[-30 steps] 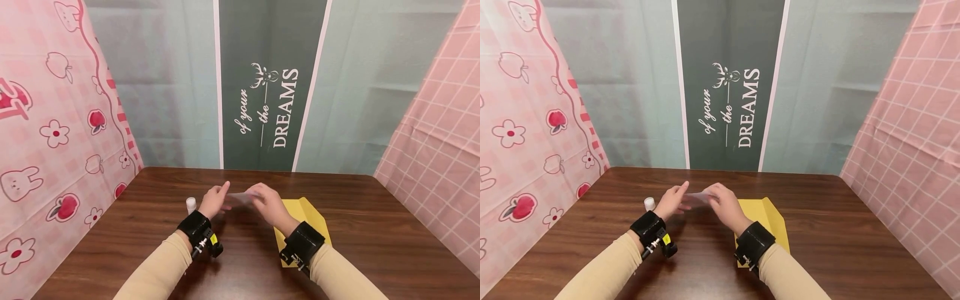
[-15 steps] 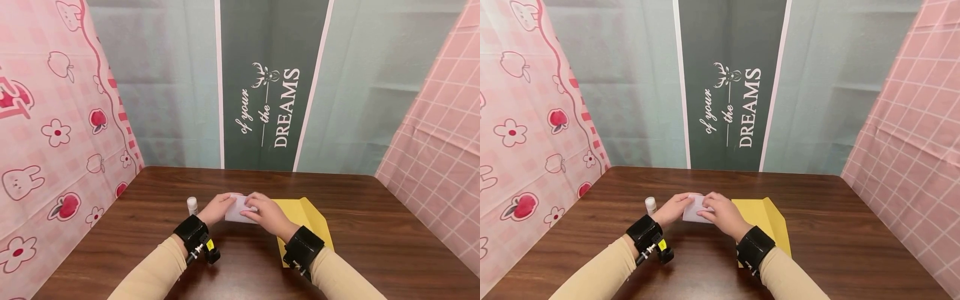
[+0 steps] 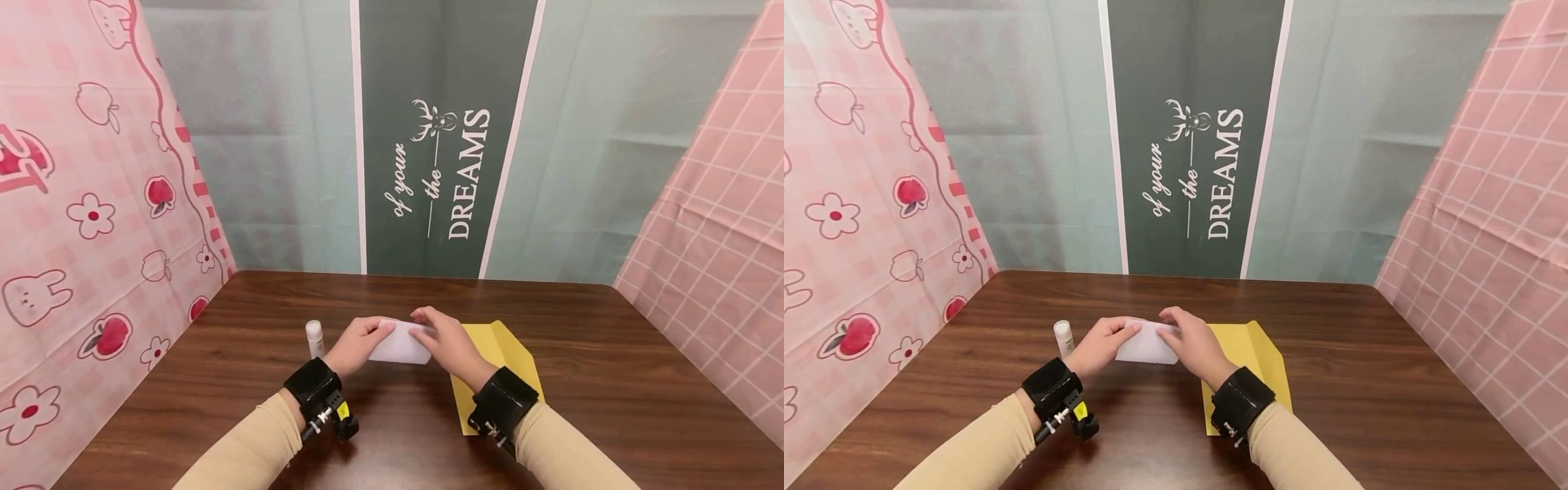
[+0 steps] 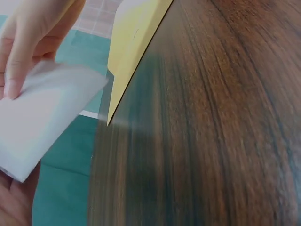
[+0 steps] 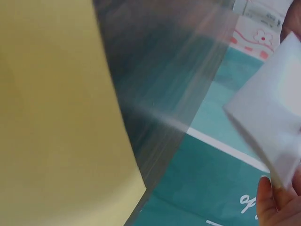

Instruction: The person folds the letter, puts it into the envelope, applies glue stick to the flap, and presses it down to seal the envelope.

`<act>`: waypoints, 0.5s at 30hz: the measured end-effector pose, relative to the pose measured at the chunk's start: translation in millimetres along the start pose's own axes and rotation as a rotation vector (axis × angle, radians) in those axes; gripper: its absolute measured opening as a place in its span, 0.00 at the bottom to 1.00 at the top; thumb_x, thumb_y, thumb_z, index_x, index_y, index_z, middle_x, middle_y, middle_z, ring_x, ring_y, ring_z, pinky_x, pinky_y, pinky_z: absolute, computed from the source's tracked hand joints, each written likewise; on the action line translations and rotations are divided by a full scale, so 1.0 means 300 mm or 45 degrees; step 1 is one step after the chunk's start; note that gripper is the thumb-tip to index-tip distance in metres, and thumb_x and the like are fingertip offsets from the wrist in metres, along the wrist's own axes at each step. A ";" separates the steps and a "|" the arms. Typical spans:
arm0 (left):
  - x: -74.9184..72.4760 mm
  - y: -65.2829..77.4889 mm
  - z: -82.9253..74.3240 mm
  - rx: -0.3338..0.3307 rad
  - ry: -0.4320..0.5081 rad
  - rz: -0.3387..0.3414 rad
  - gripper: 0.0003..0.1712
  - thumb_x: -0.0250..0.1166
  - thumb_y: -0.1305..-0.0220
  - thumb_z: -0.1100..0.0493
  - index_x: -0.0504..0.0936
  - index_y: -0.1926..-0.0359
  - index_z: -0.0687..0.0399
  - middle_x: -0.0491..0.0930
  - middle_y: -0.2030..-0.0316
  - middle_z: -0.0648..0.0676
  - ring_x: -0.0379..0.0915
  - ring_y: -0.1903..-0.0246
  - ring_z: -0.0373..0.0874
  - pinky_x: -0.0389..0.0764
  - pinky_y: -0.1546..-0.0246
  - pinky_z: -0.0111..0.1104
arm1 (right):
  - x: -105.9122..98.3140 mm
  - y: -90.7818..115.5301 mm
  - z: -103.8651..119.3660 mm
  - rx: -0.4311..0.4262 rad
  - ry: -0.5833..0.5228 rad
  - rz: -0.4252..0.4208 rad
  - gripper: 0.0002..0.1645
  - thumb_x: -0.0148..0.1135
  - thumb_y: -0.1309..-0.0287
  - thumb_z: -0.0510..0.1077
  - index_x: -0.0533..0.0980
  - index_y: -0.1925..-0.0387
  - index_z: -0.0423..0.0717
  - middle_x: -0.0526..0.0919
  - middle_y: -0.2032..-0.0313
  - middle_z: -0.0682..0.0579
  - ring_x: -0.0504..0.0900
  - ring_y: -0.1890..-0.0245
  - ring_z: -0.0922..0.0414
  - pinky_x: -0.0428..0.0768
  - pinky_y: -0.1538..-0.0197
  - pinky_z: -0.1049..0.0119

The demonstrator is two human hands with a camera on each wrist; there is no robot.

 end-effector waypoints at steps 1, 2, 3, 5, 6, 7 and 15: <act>-0.006 0.004 -0.005 0.000 0.010 -0.027 0.14 0.53 0.31 0.60 0.81 0.54 0.65 0.81 0.63 0.59 0.73 0.68 0.45 0.75 0.67 0.34 | -0.004 0.000 -0.004 0.002 -0.014 0.000 0.12 0.67 0.47 0.44 0.77 0.60 0.47 0.82 0.64 0.55 0.80 0.61 0.58 0.78 0.54 0.60; -0.013 0.009 -0.014 0.001 0.015 -0.053 0.14 0.54 0.31 0.61 0.81 0.54 0.65 0.80 0.66 0.61 0.72 0.71 0.45 0.74 0.70 0.34 | -0.007 0.000 -0.008 0.001 -0.023 0.000 0.10 0.66 0.46 0.43 0.78 0.61 0.47 0.82 0.65 0.55 0.79 0.63 0.58 0.78 0.55 0.60; -0.018 0.009 -0.010 0.001 0.022 -0.084 0.14 0.55 0.32 0.61 0.81 0.54 0.65 0.80 0.66 0.60 0.71 0.72 0.45 0.73 0.71 0.33 | -0.011 0.000 -0.010 -0.004 -0.028 -0.001 0.08 0.66 0.46 0.42 0.79 0.63 0.47 0.82 0.66 0.55 0.79 0.65 0.59 0.79 0.57 0.61; -0.028 0.003 0.012 -0.005 0.026 -0.155 0.13 0.58 0.35 0.60 0.82 0.54 0.64 0.81 0.66 0.59 0.71 0.72 0.43 0.73 0.72 0.30 | -0.017 0.001 -0.013 -0.007 -0.026 -0.002 0.05 0.66 0.46 0.42 0.79 0.66 0.49 0.81 0.69 0.57 0.77 0.68 0.60 0.79 0.61 0.63; -0.033 -0.001 0.026 -0.013 0.025 -0.191 0.13 0.60 0.36 0.60 0.82 0.55 0.63 0.82 0.66 0.57 0.72 0.71 0.42 0.74 0.72 0.29 | -0.018 0.002 -0.014 -0.007 -0.025 0.000 0.05 0.66 0.46 0.42 0.80 0.66 0.49 0.81 0.69 0.57 0.76 0.69 0.60 0.79 0.61 0.64; -0.036 -0.005 0.042 -0.022 0.031 -0.222 0.13 0.61 0.37 0.59 0.83 0.55 0.62 0.82 0.66 0.56 0.73 0.71 0.41 0.75 0.72 0.28 | -0.019 0.002 -0.016 -0.007 -0.023 0.005 0.05 0.66 0.46 0.43 0.80 0.66 0.49 0.81 0.69 0.57 0.75 0.69 0.60 0.78 0.62 0.64; -0.049 -0.004 0.081 -0.006 -0.063 -0.311 0.08 0.65 0.40 0.58 0.86 0.62 0.56 0.84 0.64 0.50 0.78 0.61 0.41 0.78 0.60 0.34 | -0.013 0.009 -0.022 0.047 -0.012 0.063 0.06 0.67 0.48 0.43 0.80 0.66 0.50 0.81 0.68 0.57 0.77 0.67 0.60 0.79 0.57 0.62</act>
Point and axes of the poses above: each hand's wrist, its own y-axis away from the middle knuckle, its own x-axis out of the palm, z = x × y, the point moved 1 cm from there along -y, towards the middle knuckle
